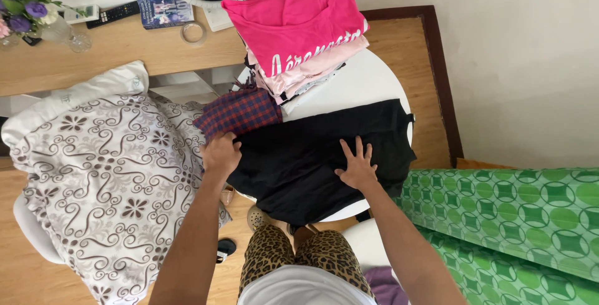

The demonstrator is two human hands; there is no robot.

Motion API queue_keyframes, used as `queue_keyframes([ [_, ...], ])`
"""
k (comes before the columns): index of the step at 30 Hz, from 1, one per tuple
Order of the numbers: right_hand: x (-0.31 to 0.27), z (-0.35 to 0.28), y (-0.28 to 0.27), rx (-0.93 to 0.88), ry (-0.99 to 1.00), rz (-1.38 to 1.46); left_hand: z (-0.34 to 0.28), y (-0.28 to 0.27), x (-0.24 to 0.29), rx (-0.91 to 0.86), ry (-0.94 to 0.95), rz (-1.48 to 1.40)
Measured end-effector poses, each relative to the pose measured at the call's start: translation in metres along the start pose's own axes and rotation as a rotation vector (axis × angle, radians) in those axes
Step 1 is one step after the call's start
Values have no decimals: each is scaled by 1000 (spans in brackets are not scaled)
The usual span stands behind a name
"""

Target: The person folds a pink t-shirt and a black t-shirt on a white round table. They smooth out the fabric, fold the sleeves and sides, and stack the folded garments on top of a pile of other clothes.

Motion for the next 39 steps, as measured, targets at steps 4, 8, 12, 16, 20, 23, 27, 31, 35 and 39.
queue_keyframes([
  [4, 2, 1, -1, 2, 6, 9, 19, -10, 11, 157, 250, -93],
  [8, 4, 2, -10, 12, 17, 35, 26, -34, 38, 86, 331, -81],
  [12, 10, 12, -15, 9, 30, 78, 46, -42, 46, 190, 400, -126],
  [16, 11, 23, -20, 7, 39, 111, 47, -66, 66, 196, 312, -106],
  [20, 9, 31, -24, 28, 31, 119, 41, -70, 74, 514, 347, -6],
  [23, 5, 22, -33, 43, 38, 133, 6, -76, 90, 781, 379, 96],
  [27, 0, 7, -38, 207, -48, 110, -21, -31, 69, 644, 250, -164],
  [31, 9, 14, -1, 440, -259, 132, -45, 50, 44, 293, 133, -322],
  [35, -7, 3, -2, 500, -366, 203, -63, 103, 37, 202, 200, -118],
  [39, -11, 5, -3, 489, -271, 225, -77, 117, 41, 179, 232, 13],
])
Point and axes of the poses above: each hand's wrist, its own z-axis towards the middle knuckle, its own y-axis out of the palm, x = y × z, the point moved 7 cm from there along z, towards the middle knuckle, and after that the axes turned 2 degrees about y, right-handed, at the moved point
